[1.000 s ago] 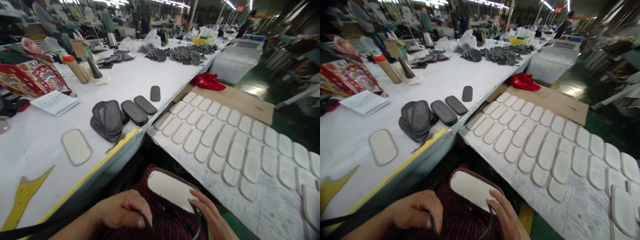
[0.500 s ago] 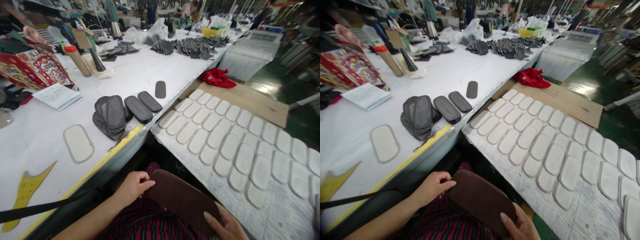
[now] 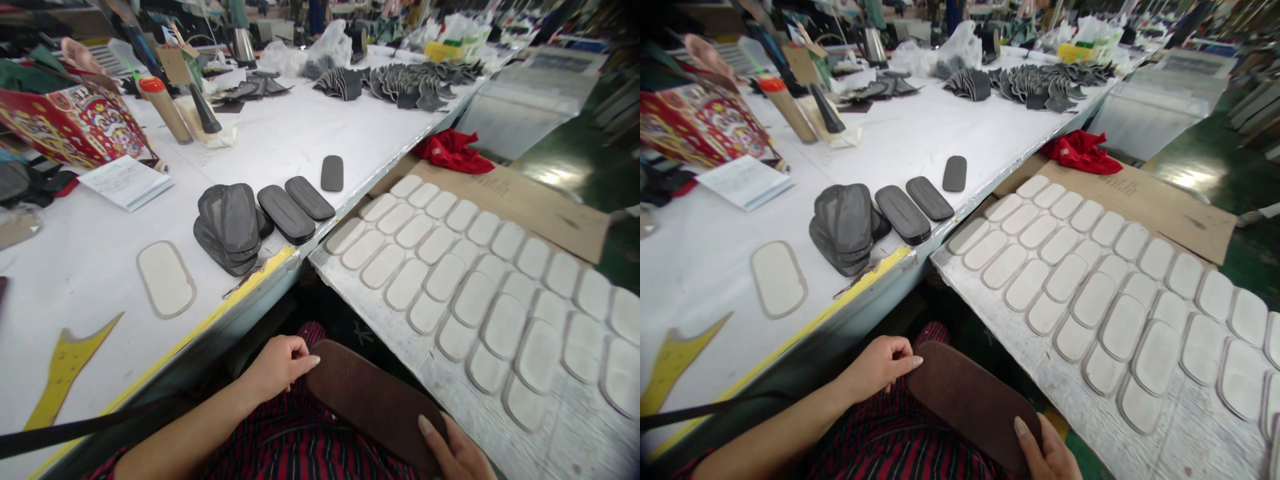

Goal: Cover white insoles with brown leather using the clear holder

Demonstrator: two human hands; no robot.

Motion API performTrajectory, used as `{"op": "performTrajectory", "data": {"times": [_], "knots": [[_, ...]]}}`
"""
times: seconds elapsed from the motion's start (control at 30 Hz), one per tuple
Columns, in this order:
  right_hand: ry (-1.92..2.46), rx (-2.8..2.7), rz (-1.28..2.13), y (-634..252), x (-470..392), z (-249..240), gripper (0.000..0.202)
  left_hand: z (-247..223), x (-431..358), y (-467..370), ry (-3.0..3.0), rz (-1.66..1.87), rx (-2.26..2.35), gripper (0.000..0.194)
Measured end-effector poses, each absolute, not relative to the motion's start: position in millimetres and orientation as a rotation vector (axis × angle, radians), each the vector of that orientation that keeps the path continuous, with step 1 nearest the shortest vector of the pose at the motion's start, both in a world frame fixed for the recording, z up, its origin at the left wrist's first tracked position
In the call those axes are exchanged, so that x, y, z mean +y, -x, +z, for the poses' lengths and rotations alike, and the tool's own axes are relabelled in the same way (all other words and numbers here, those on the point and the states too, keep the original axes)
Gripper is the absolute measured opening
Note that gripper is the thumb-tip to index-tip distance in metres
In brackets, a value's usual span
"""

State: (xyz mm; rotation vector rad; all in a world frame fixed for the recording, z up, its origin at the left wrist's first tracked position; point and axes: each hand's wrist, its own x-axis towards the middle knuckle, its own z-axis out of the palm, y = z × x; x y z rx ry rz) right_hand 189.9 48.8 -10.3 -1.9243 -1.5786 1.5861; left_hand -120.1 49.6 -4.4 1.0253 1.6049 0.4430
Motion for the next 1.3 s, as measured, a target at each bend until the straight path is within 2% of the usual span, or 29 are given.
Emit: {"op": "performTrajectory", "data": {"times": [1.07,1.3], "knots": [[1.963,-1.582,1.466,-173.6,46.5,11.2,0.03,-8.6,49.0,114.1,-0.961,0.396,1.68,0.04],[2.027,-1.324,1.731,-190.2,43.0,10.3,0.032,-10.0,50.9,116.6,-0.962,0.305,1.668,0.04]]}}
